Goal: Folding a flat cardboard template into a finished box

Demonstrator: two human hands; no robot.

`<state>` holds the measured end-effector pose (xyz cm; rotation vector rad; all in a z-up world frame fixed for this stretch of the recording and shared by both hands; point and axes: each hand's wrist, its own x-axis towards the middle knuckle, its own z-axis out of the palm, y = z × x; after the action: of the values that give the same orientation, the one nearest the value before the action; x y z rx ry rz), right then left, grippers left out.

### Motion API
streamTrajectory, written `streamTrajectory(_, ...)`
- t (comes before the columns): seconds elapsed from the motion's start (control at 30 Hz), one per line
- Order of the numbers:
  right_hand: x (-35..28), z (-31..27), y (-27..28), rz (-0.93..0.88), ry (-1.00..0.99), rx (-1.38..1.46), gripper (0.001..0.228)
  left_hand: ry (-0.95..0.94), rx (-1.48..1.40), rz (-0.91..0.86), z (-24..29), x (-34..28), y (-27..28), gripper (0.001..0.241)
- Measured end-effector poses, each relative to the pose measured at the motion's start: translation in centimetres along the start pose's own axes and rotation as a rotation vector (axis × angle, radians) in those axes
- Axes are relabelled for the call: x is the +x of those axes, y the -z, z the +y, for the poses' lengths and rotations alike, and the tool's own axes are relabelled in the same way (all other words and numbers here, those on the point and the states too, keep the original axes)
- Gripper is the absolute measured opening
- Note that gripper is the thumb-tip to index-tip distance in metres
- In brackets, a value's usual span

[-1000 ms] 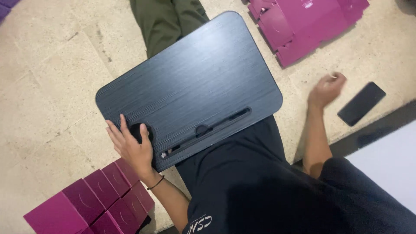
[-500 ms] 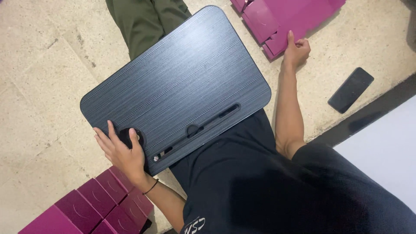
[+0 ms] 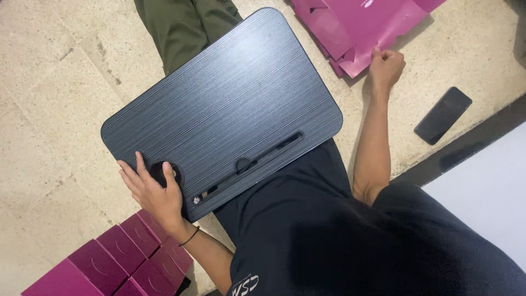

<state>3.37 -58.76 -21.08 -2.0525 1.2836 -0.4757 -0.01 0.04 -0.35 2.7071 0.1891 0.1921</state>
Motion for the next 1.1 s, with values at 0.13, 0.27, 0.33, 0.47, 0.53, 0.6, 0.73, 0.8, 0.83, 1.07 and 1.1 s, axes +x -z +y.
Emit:
streamTrajectory(0.13,1.5,0.1,-0.5,0.180,0.146,0.016,0.044,0.021,0.000,-0.003,0.2,0.0,0.1,0.060)
streamTrajectory(0.27,0.1,-6.0,1.2,0.287,0.318,0.608,0.027,0.045,0.031,-0.010,-0.4,0.1,-0.1,0.062)
streamTrajectory(0.33,-2.0,-10.6,3.3,0.355,0.511,0.815,0.019,0.042,0.053,-0.004,-0.8,0.1,-0.4,0.063)
streamTrajectory(0.47,-7.3,-17.5,6.7,0.418,0.706,0.870,0.026,0.036,0.060,0.004,-1.0,0.2,-0.4,0.064)
streamTrajectory(0.53,-10.5,-20.1,8.1,0.469,0.779,0.824,0.026,0.054,0.062,0.002,-0.8,0.1,-0.3,0.064)
streamTrajectory(0.6,-14.8,-23.7,9.9,0.371,1.181,0.902,0.022,0.068,0.035,-0.004,-0.5,0.0,-0.1,0.065)
streamTrajectory(0.73,-22.9,-26.9,13.8,-0.045,1.235,0.902,0.012,-0.040,-0.095,0.128,-1.7,0.0,-0.1,0.053)
streamTrajectory(0.8,-26.4,-28.8,15.4,-0.650,1.264,0.822,0.004,-0.158,-0.383,0.248,-2.3,0.0,0.2,0.037)
streamTrajectory(0.83,-28.1,-27.8,14.3,-0.654,1.266,0.827,0.004,-0.155,-0.379,0.253,-2.5,-0.3,0.1,0.037)
streamTrajectory(1.07,-31.5,-29.3,14.1,-1.801,1.267,0.115,0.071,-0.077,-0.679,0.060,-3.6,-1.3,-0.3,0.071)
streamTrajectory(1.1,-31.4,-29.6,14.6,-1.883,1.286,0.065,0.072,-0.103,-0.557,0.041,-3.7,-1.1,-0.4,0.053)
